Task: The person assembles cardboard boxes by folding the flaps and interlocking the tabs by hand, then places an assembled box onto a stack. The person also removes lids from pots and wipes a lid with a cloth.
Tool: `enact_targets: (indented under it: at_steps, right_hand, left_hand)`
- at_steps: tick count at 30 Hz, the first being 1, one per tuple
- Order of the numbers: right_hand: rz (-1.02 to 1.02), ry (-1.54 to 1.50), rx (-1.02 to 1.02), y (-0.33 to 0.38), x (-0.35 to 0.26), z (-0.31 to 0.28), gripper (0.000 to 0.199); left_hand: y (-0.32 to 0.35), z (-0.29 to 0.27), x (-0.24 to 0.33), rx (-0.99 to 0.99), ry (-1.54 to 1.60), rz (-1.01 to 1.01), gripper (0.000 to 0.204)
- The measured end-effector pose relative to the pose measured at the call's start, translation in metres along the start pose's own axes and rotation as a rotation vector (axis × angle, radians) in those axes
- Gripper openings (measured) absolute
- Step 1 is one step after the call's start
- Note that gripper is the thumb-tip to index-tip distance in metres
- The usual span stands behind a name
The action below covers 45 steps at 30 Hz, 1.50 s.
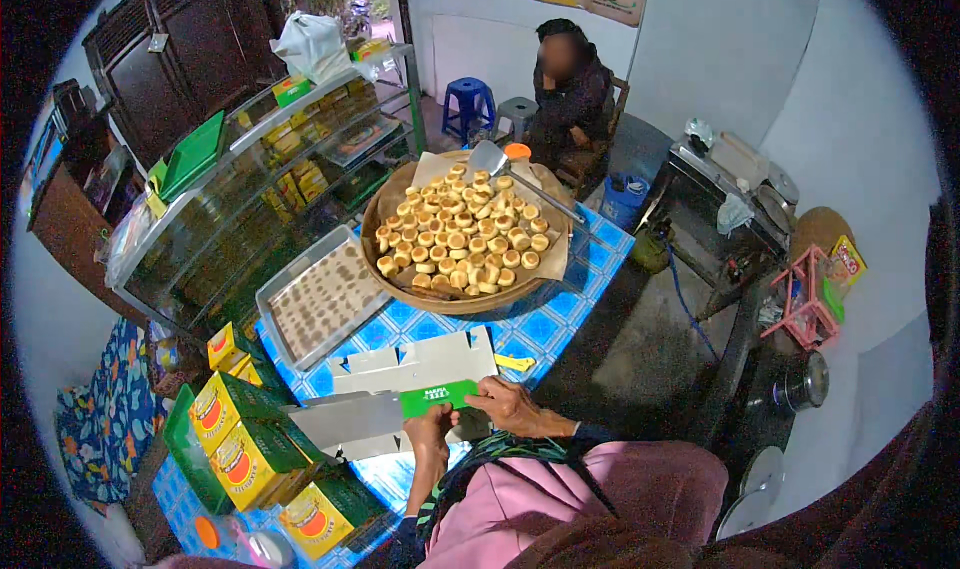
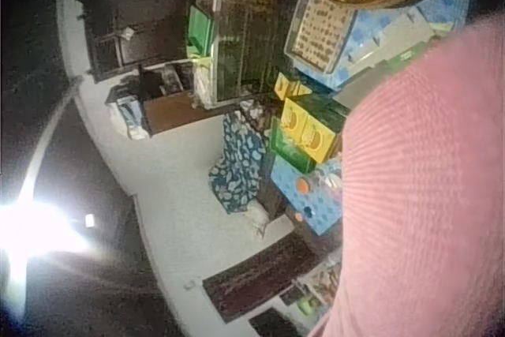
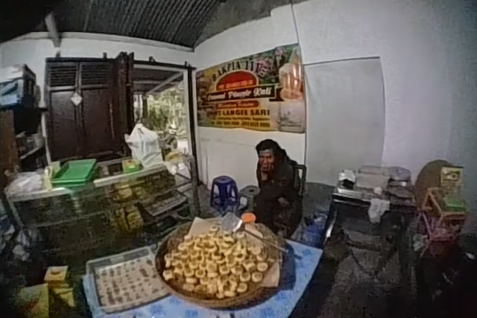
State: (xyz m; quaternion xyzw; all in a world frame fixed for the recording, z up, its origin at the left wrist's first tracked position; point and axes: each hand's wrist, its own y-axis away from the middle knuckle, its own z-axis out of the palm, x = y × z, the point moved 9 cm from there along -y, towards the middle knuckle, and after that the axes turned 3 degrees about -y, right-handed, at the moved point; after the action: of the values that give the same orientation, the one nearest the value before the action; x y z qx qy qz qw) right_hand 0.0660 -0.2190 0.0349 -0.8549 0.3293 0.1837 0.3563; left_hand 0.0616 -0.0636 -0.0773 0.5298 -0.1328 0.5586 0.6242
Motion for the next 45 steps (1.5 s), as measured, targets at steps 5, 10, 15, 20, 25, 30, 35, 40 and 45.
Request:
enact_targets:
  at_steps: [5, 10, 15, 20, 25, 30, 35, 40, 45]
  right_hand:
    - [-0.073, 0.002, 0.004, -0.006, -0.022, -0.004, 0.024]
    - [-0.159, 0.065, -0.041, 0.006, -0.022, 0.002, 0.011]
    - [-0.234, 0.166, -0.055, 0.003, -0.025, 0.015, 0.014]
    - [-0.25, 0.127, -0.042, 0.005, -0.023, 0.015, 0.013]
    - [-0.248, 0.159, -0.032, -0.002, -0.029, 0.014, 0.007]
    - [-0.176, 0.099, -0.077, -0.002, -0.026, 0.021, 0.013]
    - [-0.129, -0.077, 0.071, 0.001, -0.016, -0.003, 0.017]
    - [-0.128, -0.048, 0.001, -0.001, -0.016, 0.0, 0.023]
    - [-0.041, -0.065, -0.009, -0.002, -0.012, -0.002, 0.017]
  left_hand:
    - [0.018, 0.008, 0.006, -0.008, -0.142, 0.088, 0.01]
    - [0.036, 0.036, 0.014, -0.146, -0.202, 0.137, 0.008]
    - [0.025, 0.025, 0.0, -0.142, -0.208, 0.109, 0.006]
    - [0.037, 0.033, 0.013, -0.14, -0.273, 0.211, 0.006]
    - [0.037, 0.032, 0.017, -0.09, -0.357, 0.214, 0.006]
    - [0.025, 0.015, 0.004, -0.081, -0.33, 0.207, 0.003]
    - [0.035, 0.03, 0.009, -0.074, 0.011, 0.143, 0.009]
    - [0.035, 0.028, 0.009, -0.065, -0.032, 0.091, 0.009]
    - [0.04, 0.04, 0.015, -0.071, -0.109, 0.054, 0.01]
